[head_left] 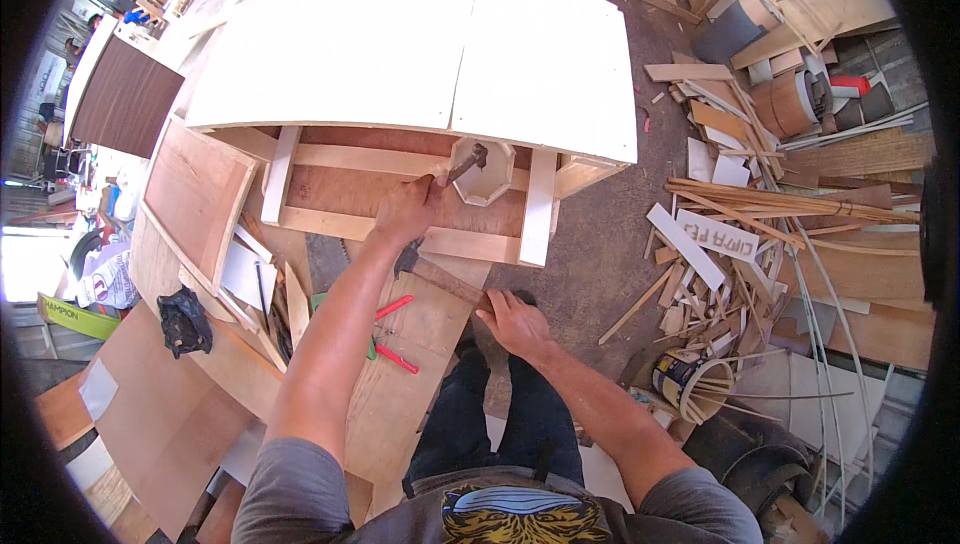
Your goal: The person assembles a wooden drawer by using shears to trim a small component, aligning wooden boards, and then hammering nails into the joints of the wooden structure to secure the pieces.
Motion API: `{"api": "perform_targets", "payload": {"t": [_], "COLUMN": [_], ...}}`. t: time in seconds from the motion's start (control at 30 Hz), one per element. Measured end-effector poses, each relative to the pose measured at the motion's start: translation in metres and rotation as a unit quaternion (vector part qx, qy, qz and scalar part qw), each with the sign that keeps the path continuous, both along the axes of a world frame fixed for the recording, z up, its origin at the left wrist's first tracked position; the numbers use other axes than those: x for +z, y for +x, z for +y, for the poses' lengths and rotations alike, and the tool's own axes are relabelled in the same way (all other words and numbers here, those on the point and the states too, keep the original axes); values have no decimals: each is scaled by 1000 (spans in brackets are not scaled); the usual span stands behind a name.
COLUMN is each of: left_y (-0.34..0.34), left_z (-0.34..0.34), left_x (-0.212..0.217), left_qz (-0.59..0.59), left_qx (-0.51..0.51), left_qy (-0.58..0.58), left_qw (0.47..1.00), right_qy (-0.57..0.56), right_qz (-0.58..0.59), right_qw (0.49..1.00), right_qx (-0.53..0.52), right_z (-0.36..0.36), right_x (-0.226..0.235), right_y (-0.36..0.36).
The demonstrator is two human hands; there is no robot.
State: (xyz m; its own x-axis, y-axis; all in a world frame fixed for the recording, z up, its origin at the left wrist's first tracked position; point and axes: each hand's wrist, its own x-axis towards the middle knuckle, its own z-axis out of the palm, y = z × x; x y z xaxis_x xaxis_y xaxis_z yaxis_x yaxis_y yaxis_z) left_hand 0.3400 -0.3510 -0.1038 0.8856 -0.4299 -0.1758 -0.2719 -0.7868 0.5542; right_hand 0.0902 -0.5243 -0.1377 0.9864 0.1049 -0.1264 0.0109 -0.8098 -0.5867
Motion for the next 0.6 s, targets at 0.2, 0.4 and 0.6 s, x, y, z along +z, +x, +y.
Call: {"api": "perform_targets", "payload": {"t": [0.2, 0.4, 0.6], "left_y": [0, -2, -1], "left_z": [2, 2, 1], "left_x": [2, 4, 4], "left_qz": [27, 4, -1], "left_qx": [8, 10, 7], "left_qy": [39, 3, 7], "left_qw": [999, 1000, 1000], "right_qy": [5, 11, 25], "right_qz": [15, 41, 48], "right_qw": [1000, 999, 999], "right_qx": [0, -6, -8], "right_z": [0, 1, 2], "right_x": [5, 8, 13], "right_y": [0, 1, 2]}}
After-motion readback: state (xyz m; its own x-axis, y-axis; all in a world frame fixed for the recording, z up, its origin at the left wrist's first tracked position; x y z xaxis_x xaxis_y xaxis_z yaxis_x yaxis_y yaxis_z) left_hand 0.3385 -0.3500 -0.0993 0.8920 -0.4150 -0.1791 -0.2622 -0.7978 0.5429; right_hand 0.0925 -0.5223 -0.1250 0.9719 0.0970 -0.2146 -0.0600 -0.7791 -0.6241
